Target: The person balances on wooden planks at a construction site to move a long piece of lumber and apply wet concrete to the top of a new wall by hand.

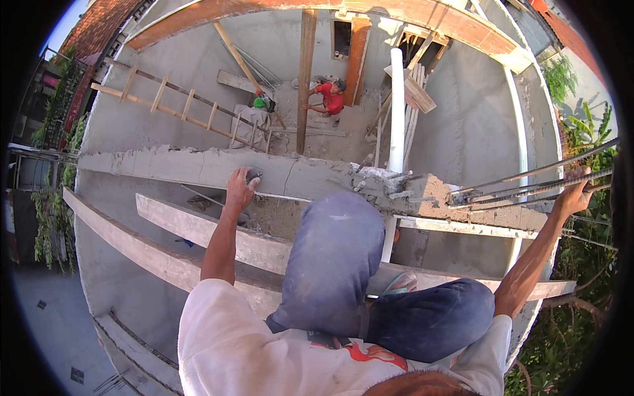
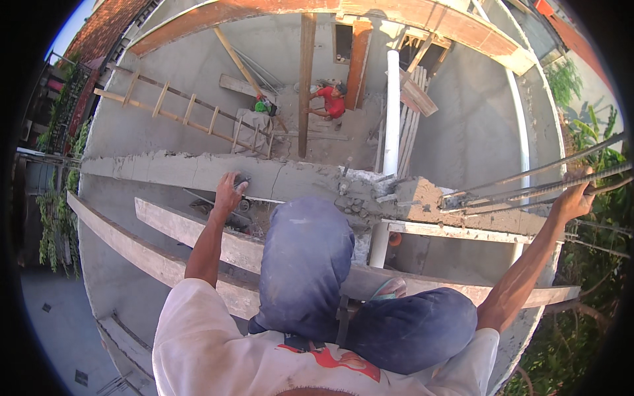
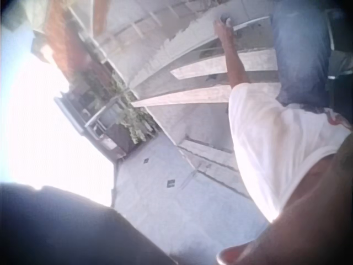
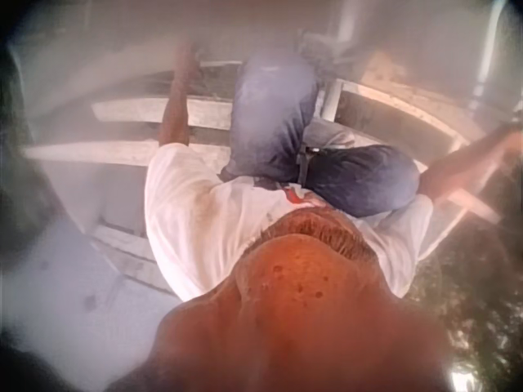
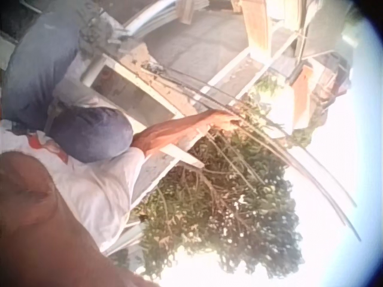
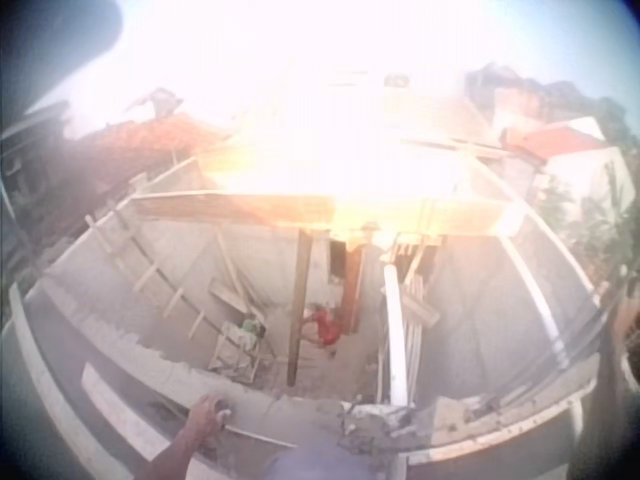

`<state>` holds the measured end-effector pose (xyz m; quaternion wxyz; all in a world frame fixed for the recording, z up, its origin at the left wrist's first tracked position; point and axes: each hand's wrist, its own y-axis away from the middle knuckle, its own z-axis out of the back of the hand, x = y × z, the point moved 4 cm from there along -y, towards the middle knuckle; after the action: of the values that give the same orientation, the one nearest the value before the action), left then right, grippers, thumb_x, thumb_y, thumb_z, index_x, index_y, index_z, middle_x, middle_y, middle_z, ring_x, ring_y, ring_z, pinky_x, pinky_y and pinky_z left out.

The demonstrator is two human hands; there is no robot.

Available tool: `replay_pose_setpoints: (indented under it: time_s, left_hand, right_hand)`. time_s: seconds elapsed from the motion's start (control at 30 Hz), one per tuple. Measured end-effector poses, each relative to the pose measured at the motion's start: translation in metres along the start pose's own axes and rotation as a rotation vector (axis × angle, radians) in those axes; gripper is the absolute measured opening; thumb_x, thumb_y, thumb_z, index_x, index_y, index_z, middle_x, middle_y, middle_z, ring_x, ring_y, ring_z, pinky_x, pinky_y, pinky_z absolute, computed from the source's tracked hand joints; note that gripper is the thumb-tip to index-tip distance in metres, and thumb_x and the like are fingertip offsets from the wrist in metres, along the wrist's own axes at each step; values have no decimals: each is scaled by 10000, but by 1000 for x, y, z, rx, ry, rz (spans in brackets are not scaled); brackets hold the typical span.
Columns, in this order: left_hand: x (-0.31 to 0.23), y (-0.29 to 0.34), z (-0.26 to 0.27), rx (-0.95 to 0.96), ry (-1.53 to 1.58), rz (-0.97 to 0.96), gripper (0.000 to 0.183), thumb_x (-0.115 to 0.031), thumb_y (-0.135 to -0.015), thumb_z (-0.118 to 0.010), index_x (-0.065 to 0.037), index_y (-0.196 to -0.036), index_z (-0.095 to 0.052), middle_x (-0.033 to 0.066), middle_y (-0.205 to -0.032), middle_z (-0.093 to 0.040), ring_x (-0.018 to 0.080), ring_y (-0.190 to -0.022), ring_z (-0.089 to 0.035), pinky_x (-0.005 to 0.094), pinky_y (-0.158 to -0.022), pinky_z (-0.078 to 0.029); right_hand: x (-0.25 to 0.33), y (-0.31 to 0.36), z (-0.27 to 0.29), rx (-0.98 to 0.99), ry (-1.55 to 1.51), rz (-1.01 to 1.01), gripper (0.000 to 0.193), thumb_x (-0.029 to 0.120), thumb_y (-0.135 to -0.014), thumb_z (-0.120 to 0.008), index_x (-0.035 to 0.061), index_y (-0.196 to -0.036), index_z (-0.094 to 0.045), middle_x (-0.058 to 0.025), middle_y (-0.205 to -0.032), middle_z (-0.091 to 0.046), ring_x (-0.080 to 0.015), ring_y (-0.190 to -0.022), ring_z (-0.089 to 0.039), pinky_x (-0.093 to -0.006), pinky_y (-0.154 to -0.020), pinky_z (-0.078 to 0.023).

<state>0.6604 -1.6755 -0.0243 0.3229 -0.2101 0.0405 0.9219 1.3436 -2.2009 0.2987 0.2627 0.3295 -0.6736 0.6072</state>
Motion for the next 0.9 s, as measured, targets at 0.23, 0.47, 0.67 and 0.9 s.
replay_pose_setpoints:
  time_s: [0.23,0.47,0.67,0.9]
  left_hand:
    - [-36,-1,15,-134,42,-52,404,-268,-864,-730,-98,-1207,-600,152,-1196,-605,372,-1136,-568,502,-933,-454]
    - [-145,-9,54,-257,329,-237,328,-200,-899,-716,-43,-1175,-634,166,-1167,-642,357,-1108,-600,428,-965,-468]
    - [-232,-17,85,-10,661,-270,254,-215,-961,-640,-37,-1140,-666,131,-1151,-653,280,-1091,-630,392,-958,-481]
    - [-313,-16,122,595,1088,-352,388,-386,-1006,-570,-42,-1137,-692,98,-1119,-684,204,-1035,-643,353,-940,-495]
  right_hand:
    - [8,9,-8,-73,49,-12,307,302,-936,-725,9,-921,-634,-34,-722,-601,-117,-625,-533,-284,-579,-451]
    - [11,12,-10,-104,67,3,308,319,-936,-721,21,-892,-662,-25,-718,-612,-107,-622,-533,-280,-581,-454]
    - [12,12,-13,-93,102,25,313,321,-948,-702,24,-859,-663,-23,-697,-620,-106,-617,-539,-276,-577,-445]
    - [6,6,-8,-58,75,55,295,302,-965,-683,28,-857,-656,-26,-690,-617,-105,-608,-546,-272,-573,-450]
